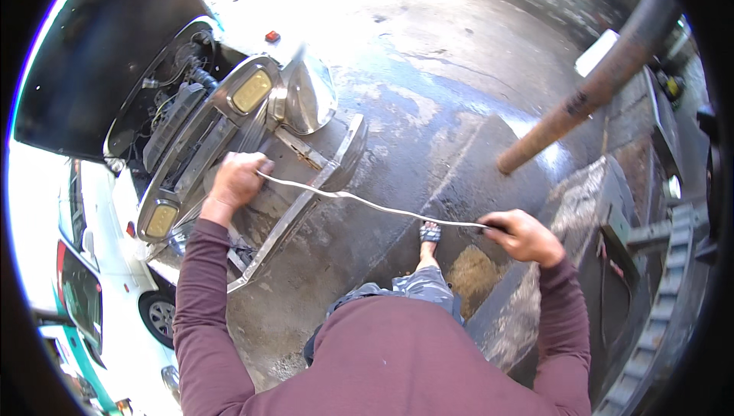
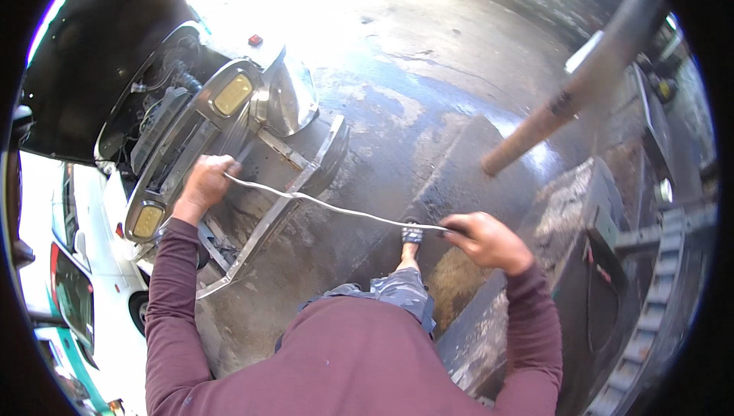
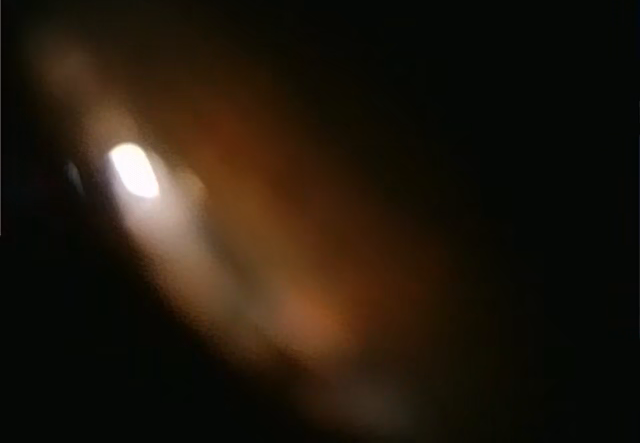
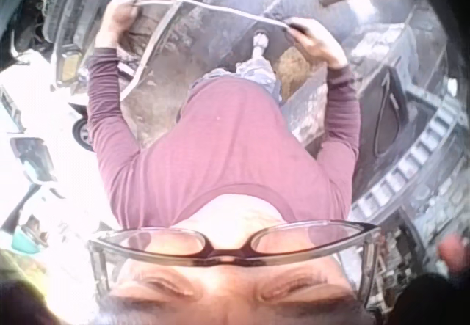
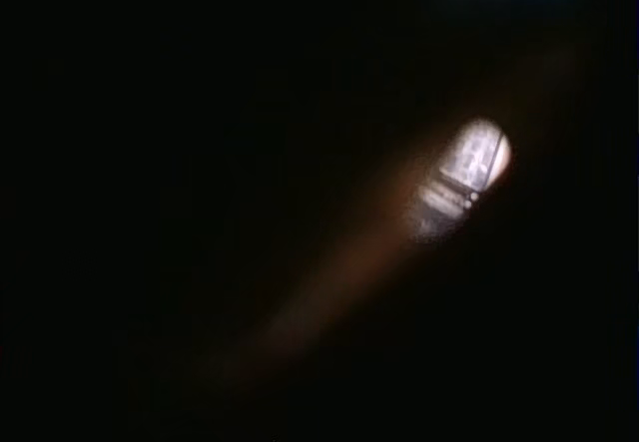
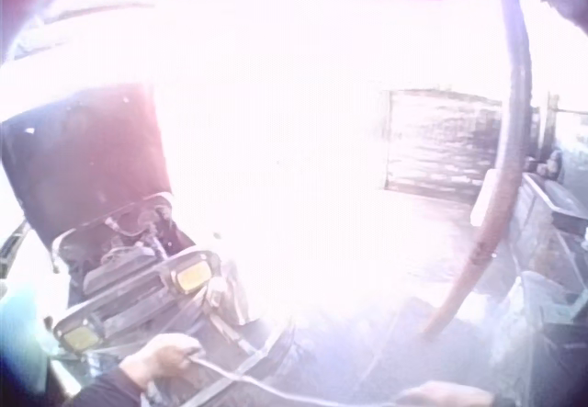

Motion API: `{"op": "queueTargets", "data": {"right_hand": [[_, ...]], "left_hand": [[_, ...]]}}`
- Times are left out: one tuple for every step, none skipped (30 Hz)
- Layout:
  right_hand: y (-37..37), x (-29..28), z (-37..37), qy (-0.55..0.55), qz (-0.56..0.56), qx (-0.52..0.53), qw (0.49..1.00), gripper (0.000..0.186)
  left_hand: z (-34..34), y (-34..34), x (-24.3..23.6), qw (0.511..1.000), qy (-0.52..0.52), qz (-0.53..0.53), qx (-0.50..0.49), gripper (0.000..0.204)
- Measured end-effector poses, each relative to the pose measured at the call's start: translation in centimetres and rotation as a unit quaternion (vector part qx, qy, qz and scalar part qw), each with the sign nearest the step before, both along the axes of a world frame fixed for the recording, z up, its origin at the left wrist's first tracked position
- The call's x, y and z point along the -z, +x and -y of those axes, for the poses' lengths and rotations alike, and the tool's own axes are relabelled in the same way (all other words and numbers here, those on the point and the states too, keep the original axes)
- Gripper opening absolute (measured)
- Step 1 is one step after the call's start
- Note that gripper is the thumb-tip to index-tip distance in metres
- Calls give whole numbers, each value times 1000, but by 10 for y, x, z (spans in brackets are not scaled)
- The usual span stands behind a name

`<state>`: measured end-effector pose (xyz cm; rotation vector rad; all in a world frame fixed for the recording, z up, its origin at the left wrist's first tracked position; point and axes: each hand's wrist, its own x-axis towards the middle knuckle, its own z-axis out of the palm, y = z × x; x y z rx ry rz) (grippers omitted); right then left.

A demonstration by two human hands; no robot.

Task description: The person works on a vehicle's engine bay, handling a white cable by pulling, measuring, and cutting it with pliers. They repeatedly route the cable through the engine compartment and trim it at a workbench.

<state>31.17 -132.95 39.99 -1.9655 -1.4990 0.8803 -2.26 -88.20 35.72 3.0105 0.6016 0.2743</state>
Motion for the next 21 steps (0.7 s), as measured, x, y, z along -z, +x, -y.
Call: {"op": "queueTargets", "data": {"right_hand": [[26, -3, 5, -10, 6, 26, 1000, 18], [59, 6, 19, 35, 16, 42, 998, 17], [87, -5, 32, -8, 28, 77, 997, 16], [114, -20, 41, -57, 29, 95, 993, 15], [133, -36, 44, 5, 54, 95, 994, 14], [165, -50, 49, -81, 27, 89, 992, 14], [182, -72, 60, -84, 27, 120, 989, 15], [203, -90, 68, -44, 79, 81, 993, 14], [225, -112, 71, -47, 61, 54, 996, 14], [244, -134, 72, -54, 39, 22, 998, 14], [264, -147, 76, -11, 26, -58, 998, 12], [300, -148, 82, 43, -13, -151, 987, 9], [317, -161, 77, 77, -40, -227, 970, 7], [335, -160, 63, 97, -70, -279, 953, 7], [352, -142, 41, 108, -81, -292, 947, 7], [383, -111, 20, 104, -90, -274, 952, 7], [390, -86, -14, 73, -79, -225, 968, 8], [387, -61, -50, 28, -57, -148, 987, 8], [389, -32, -86, 0, -45, -94, 995, 8], [399, 6, -124, -17, -54, -70, 996, 8], [392, 27, -152, -28, -25, -19, 999, 8]], "left_hand": [[-30, -5, 11, 999, 30, -7, -35, 25], [-54, -4, 20, 993, 78, -3, -94, 28], [-76, -7, 18, 980, 128, -38, -146, 28], [-91, -18, 18, 962, 185, -28, -198, 31], [-114, -44, 20, 938, 225, 10, -262, 34], [-128, -65, 7, 916, 239, -20, -323, 36], [-140, -68, -4, 889, 271, -25, -368, 34], [-150, -77, -19, 868, 200, 2, -455, 34], [-147, -86, -29, 815, 262, -42, -515, 39], [-142, -98, -40, 752, 310, -91, -574, 45], [-162, -140, -35, 758, 219, -67, -610, 50], [-174, -208, -49, 772, 152, -24, -617, 53], [-148, -164, -60, 722, 131, 9, -679, 59], [-155, -162, -42, 726, 91, 65, -678, 62], [-153, -168, -52, 721, 71, 127, -677, 66], [-155, -222, -67, 694, 64, 149, -702, 70], [-161, -221, -52, 622, 11, 229, -749, 69], [-169, -205, -26, 620, 4, 314, -719, 68], [-173, -193, 2, 613, 1, 393, -685, 67], [-171, -212, 11, 592, 83, 387, -702, 65], [-193, -137, 64, 611, 127, 388, -678, 63]]}}
